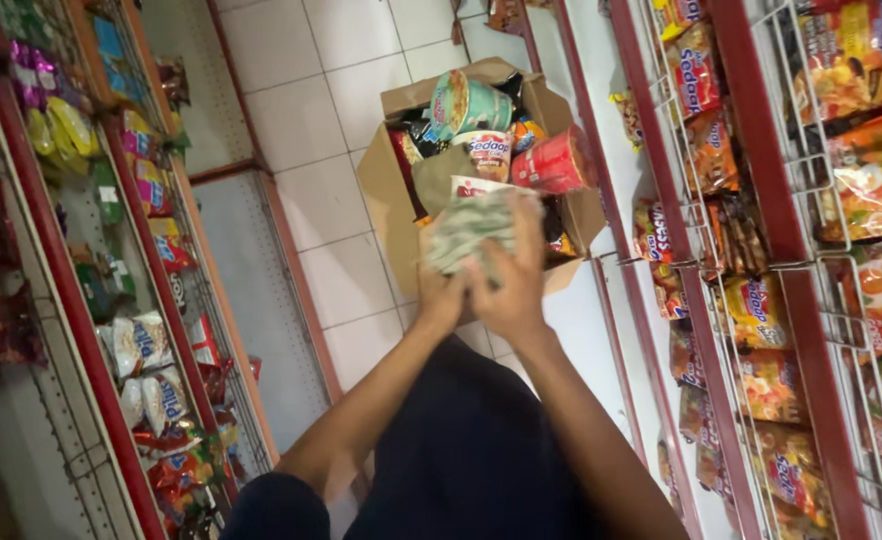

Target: The person takes instant noodle cups and snack packets from a cardboard box, wipes them with a cloth, scans them with a handheld barcode scanner, and places them on the store shelves.

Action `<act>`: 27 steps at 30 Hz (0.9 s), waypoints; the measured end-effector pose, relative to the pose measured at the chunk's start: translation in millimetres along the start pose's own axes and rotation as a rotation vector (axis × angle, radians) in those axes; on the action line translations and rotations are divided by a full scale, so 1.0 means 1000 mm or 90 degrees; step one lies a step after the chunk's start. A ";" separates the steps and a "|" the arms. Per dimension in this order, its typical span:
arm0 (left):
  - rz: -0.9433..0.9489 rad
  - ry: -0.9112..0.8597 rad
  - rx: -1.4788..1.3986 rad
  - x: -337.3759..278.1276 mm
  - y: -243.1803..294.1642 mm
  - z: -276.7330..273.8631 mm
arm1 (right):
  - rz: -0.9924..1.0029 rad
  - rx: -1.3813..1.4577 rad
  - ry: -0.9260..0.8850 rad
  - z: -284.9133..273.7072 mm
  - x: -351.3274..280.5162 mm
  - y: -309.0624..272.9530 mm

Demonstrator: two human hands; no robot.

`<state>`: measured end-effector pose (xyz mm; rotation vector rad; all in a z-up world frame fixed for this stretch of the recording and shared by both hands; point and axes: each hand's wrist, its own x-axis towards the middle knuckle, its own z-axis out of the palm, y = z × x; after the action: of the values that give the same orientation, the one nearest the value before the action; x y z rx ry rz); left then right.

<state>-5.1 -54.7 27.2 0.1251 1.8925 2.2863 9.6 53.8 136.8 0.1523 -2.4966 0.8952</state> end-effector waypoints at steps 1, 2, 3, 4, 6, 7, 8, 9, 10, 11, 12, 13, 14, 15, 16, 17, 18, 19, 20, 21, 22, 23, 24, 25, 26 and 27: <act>-0.014 -0.003 -0.181 -0.003 0.007 0.003 | 0.052 0.049 0.039 -0.005 -0.001 0.008; 0.010 -0.006 -0.166 -0.002 0.014 0.007 | 0.104 0.099 0.078 -0.010 -0.003 0.017; 0.034 -0.009 -0.149 -0.001 0.019 0.011 | 0.174 0.153 0.091 -0.014 -0.004 0.025; 0.058 -0.013 -0.133 -0.001 0.023 0.014 | 0.244 0.207 0.103 -0.018 -0.004 0.034; 0.056 -0.057 -0.177 -0.002 0.028 0.018 | 0.322 0.274 0.129 -0.020 -0.009 0.040; 0.056 -0.082 -0.203 0.001 0.028 0.020 | 0.329 0.283 0.145 -0.023 -0.009 0.041; 0.010 -0.116 -0.198 0.005 0.027 0.020 | 0.335 0.292 0.161 -0.025 -0.009 0.041; -0.040 -0.148 -0.191 0.007 0.025 0.017 | 0.326 0.237 0.171 -0.028 -0.012 0.036; -0.090 -0.180 -0.184 0.009 0.022 0.014 | 0.317 0.181 0.181 -0.031 -0.014 0.030; -0.091 -0.189 -0.095 0.011 0.018 0.012 | 0.305 0.124 0.187 -0.035 -0.015 0.026; -0.092 -0.199 -0.006 0.013 0.014 0.010 | 0.241 0.072 0.150 -0.037 -0.018 0.019; -0.086 -0.205 0.085 0.018 0.011 0.009 | 0.172 0.023 0.113 -0.038 -0.019 0.011; -0.135 -0.196 -0.026 0.025 0.008 0.012 | 0.103 -0.025 0.075 -0.038 -0.019 0.007; -0.192 -0.186 -0.138 0.024 0.005 0.014 | 0.055 -0.033 0.075 -0.040 -0.024 0.003; -0.248 -0.173 -0.250 0.022 0.002 0.015 | 0.006 -0.040 0.074 -0.042 -0.029 0.001; -0.266 -0.159 -0.297 0.023 0.002 0.014 | -0.046 -0.046 0.078 -0.041 -0.031 0.003; -0.284 -0.144 -0.343 0.023 0.002 0.013 | 0.040 0.003 0.072 -0.041 -0.033 0.005; -0.306 -0.129 -0.387 0.020 0.003 0.012 | 0.130 0.053 0.064 -0.043 -0.038 0.008; -0.282 -0.159 -0.408 0.018 0.004 0.010 | 0.220 0.104 0.055 -0.044 -0.042 0.012; -0.258 -0.192 -0.430 0.016 0.005 0.009 | 0.259 0.154 0.071 -0.045 -0.044 0.016; -0.234 -0.225 -0.452 0.016 0.006 0.009 | 0.298 0.204 0.087 -0.047 -0.045 0.021; -0.209 -0.255 -0.405 0.016 0.007 0.009 | 0.336 0.255 0.103 -0.048 -0.046 0.024; -0.184 -0.284 -0.358 0.018 0.007 0.009 | 0.278 0.163 0.113 -0.050 -0.047 0.026; -0.161 -0.313 -0.312 0.018 0.007 0.010 | 0.221 0.071 0.119 -0.052 -0.051 0.026; -0.165 -0.313 -0.269 0.017 0.007 0.013 | 0.163 -0.020 0.123 -0.054 -0.055 0.023; -0.165 -0.314 -0.224 0.020 0.008 0.016 | 0.156 -0.009 0.114 -0.053 -0.056 0.022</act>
<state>-22.6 -36.6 36.8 0.3376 1.1791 2.1198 74.4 100.4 133.3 -0.2348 -2.3853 0.9423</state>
